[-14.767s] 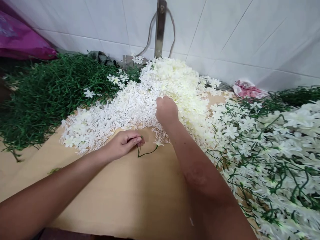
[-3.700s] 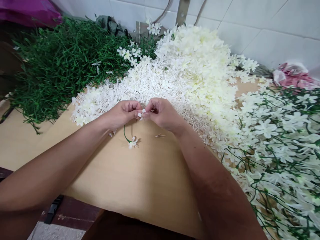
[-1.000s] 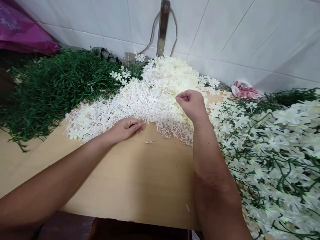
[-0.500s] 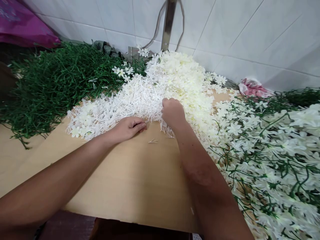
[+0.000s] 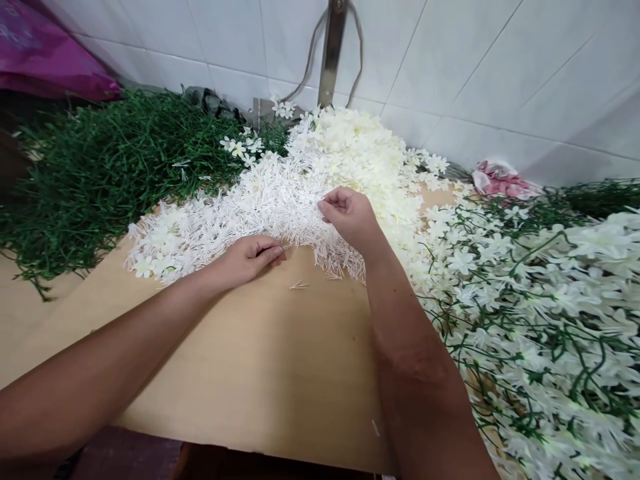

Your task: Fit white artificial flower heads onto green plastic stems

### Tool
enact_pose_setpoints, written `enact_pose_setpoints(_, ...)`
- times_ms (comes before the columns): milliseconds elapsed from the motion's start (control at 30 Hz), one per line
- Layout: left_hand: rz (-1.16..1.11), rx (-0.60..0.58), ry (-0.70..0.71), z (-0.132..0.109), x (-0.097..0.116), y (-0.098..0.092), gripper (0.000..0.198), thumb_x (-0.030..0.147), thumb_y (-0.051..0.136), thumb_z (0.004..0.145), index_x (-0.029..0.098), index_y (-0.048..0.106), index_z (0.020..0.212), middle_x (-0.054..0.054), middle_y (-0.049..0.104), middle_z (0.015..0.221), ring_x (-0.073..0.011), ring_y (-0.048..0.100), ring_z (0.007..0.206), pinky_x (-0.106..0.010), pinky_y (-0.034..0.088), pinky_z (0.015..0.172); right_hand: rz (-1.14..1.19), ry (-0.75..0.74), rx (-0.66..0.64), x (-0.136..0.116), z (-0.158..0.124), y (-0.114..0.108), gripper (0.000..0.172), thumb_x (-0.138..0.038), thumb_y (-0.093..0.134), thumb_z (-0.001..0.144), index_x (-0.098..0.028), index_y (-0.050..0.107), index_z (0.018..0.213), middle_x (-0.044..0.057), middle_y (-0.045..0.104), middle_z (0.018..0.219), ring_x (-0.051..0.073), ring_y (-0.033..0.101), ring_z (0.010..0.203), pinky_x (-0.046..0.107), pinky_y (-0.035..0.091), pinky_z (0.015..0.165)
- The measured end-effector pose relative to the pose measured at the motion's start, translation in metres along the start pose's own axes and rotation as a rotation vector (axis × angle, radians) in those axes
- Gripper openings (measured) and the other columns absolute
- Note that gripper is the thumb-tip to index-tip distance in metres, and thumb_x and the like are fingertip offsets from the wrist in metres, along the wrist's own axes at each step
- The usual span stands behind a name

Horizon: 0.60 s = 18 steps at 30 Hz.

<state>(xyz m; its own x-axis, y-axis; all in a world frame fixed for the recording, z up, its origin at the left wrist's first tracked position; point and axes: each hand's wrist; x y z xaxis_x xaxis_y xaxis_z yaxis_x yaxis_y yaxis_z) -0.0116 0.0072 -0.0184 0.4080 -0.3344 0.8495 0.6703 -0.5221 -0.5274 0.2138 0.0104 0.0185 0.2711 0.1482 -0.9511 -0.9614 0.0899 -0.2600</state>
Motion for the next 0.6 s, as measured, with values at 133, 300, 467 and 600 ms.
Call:
enact_pose_setpoints(133, -0.153, 0.114, -0.058, -0.005, 0.010, 0.000, 0.032, 0.042, 0.048, 0.086, 0.016, 0.063, 0.076, -0.001, 0.055, 0.065, -0.0127, 0.050, 0.062, -0.025, 0.040, 0.064, 0.152, 0.022, 0.025, 0.000, 0.000, 0.012, 0.018, -0.022, 0.067, 0.069, -0.022, 0.048, 0.068, -0.001, 0.057, 0.067, 0.013, 0.057, 0.065, 0.034, 0.053, 0.067)
enact_pose_setpoints(300, -0.192, 0.203, -0.063, -0.002, 0.022, -0.001, 0.027, 0.039, 0.054, 0.083, 0.015, 0.063, 0.076, 0.001, 0.052, 0.063, -0.0116, 0.047, 0.061, -0.025, 0.039, 0.061, 0.123, -0.036, 0.046, 0.006, 0.003, 0.018, 0.019, -0.021, 0.064, 0.065, -0.023, 0.045, 0.068, -0.004, 0.049, 0.061, 0.010, 0.049, 0.057, 0.029, 0.046, 0.057)
enact_pose_setpoints(467, -0.153, 0.391, 0.031, 0.023, 0.037, -0.003, 0.028, 0.028, 0.060, 0.078, 0.015, 0.065, 0.102, -0.003, 0.061, 0.086, -0.0109, 0.050, 0.069, -0.025, 0.041, 0.066, 0.140, -0.083, -0.026, 0.002, 0.000, 0.025, 0.015, -0.021, 0.063, 0.065, -0.021, 0.048, 0.070, -0.006, 0.048, 0.061, 0.007, 0.042, 0.055, 0.027, 0.039, 0.055)
enact_pose_setpoints(600, 0.015, 0.393, 0.077, 0.044, 0.051, -0.006, 0.016, 0.025, 0.065, 0.076, 0.015, 0.068, 0.088, -0.003, 0.065, 0.084, -0.0120, 0.053, 0.071, -0.027, 0.042, 0.069, 0.115, -0.086, -0.061, -0.002, -0.003, 0.031, 0.017, -0.017, 0.062, 0.067, -0.022, 0.046, 0.066, -0.006, 0.047, 0.058, 0.007, 0.039, 0.053, 0.026, 0.033, 0.052)
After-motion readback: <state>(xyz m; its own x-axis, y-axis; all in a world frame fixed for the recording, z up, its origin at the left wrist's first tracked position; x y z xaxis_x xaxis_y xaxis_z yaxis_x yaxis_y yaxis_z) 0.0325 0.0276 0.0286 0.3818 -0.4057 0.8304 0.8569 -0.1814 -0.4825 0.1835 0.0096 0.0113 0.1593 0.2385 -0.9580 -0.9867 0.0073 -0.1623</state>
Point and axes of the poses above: each hand's wrist, its own z-axis towards the middle knuckle, its own y-axis out of the palm, x = y × z
